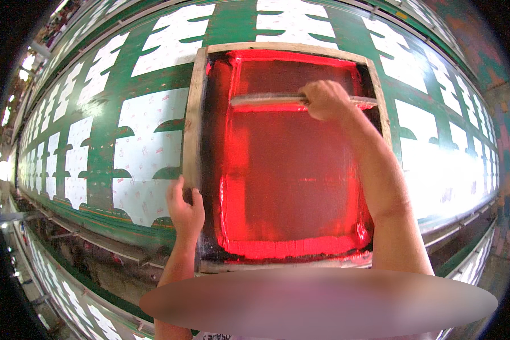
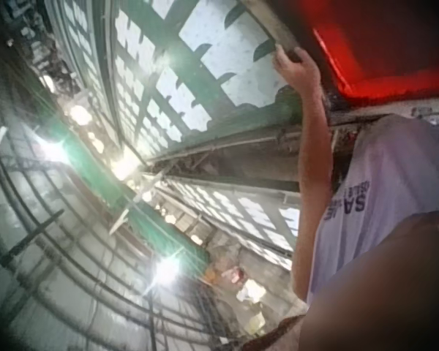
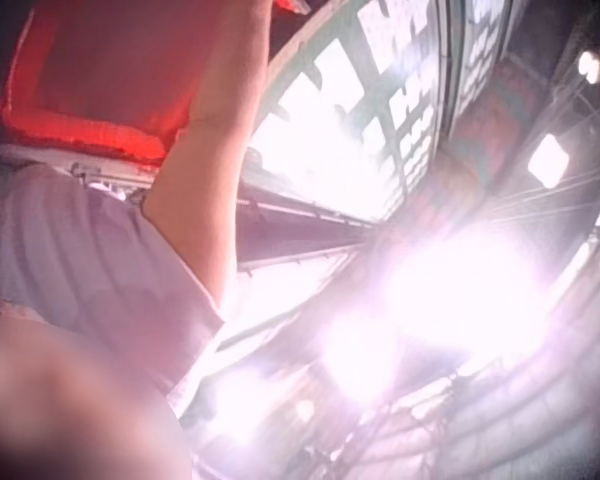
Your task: The person uses a squeegee to pull red ink across a screen-printing frame placed over a green surface with white cutout shapes. The person repeatedly repositions the frame and scrapes the ink to coat the screen, then lifts and moves the frame to a new position to continue the process.
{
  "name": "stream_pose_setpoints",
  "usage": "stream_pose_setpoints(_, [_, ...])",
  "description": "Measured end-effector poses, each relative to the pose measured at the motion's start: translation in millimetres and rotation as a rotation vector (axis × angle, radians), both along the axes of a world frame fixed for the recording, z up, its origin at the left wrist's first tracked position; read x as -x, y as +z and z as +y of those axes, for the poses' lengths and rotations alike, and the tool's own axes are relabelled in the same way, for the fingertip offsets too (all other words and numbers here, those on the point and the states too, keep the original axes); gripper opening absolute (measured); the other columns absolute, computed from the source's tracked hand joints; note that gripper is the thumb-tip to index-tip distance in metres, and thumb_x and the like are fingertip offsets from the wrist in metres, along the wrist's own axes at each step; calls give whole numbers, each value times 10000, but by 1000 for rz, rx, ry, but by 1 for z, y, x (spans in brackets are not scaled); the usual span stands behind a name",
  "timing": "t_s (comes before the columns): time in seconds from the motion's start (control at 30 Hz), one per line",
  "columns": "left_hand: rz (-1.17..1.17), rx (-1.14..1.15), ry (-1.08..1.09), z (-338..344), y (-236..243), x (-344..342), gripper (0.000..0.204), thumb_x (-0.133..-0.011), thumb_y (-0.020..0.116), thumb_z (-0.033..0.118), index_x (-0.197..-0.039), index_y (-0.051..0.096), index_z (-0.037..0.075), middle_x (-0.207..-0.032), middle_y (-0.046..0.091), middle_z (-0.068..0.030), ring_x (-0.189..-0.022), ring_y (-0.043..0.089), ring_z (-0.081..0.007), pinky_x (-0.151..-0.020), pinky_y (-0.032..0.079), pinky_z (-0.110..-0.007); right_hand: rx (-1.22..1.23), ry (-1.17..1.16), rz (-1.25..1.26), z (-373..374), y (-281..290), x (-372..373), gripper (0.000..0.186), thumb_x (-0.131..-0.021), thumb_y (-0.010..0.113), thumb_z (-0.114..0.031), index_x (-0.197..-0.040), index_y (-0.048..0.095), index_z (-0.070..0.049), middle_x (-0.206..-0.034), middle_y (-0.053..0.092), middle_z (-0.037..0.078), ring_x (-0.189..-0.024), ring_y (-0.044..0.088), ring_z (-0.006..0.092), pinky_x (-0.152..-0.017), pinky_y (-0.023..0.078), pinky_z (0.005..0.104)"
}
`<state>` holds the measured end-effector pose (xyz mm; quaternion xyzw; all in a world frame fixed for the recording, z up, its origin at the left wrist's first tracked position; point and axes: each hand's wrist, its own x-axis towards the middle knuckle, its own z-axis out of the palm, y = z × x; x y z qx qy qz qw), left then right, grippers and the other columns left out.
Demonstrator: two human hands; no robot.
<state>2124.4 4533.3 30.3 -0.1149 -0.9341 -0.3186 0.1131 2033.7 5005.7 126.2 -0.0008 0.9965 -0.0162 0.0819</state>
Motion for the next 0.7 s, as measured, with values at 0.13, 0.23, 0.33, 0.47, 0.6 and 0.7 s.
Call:
stream_pose_setpoints(0.13, [38, -38, -29, -2, -5, 4, 529, -1002, 758, 119, -1487, 619, -40, -1375, 670, -275, -1289, 631, -479, -1137, 506, -548, 19, 1, -55, -45, 4, -88, 325, -924, 715, -139, -1212, 846, -213, -1174, 834, 110, -1122, 798, 348, -942, 639, 533])
stream_pose_setpoints(0.23, [-50, -45, -10, -3, -6, 3, 519, -1011, 765, 152, -1477, 635, -36, -1357, 680, -263, -1272, 644, -471, -1120, 516, -543, 30, 5, -85, -81, 7, -155, 358, -904, 726, -135, -1227, 848, -226, -1197, 832, 99, -1118, 800, 342, -932, 645, 521])
stream_pose_setpoints(0.33, [-64, -44, 5, -4, -4, 6, 515, -1037, 755, 209, -1487, 644, -17, -1386, 672, -256, -1317, 639, -450, -1154, 507, -532, 12, -11, -154, -117, 11, -218, 395, -887, 734, -129, -1250, 846, -237, -1212, 821, 88, -1117, 797, 338, -919, 650, 510])
stream_pose_setpoints(0.47, [19, -87, -22, -4, -5, 7, 519, -1007, 746, 186, -1446, 651, -75, -1349, 689, -298, -1265, 659, -488, -1118, 524, -558, 26, -46, -146, -163, 11, -295, 456, -865, 739, -120, -1288, 838, -255, -1193, 796, 82, -1123, 786, 330, -903, 654, 503])
stream_pose_setpoints(0.6, [43, -32, 0, -4, -8, 6, 519, -1029, 740, 210, -1456, 647, -70, -1413, 668, -292, -1307, 643, -481, -1140, 522, -553, 115, -39, -64, -195, 10, -350, 367, -907, 705, -112, -1244, 824, -197, -1214, 767, 93, -1166, 762, 337, -977, 620, 492])
stream_pose_setpoints(0.7, [22, 8, 23, -3, -5, 6, 547, -1039, 741, 259, -1466, 642, -68, -1407, 677, -286, -1316, 644, -476, -1149, 520, -547, 144, -46, 37, -206, 9, -370, 523, -811, 803, -149, -1333, 800, -175, -1190, 760, 82, -1185, 734, 326, -1045, 584, 488])
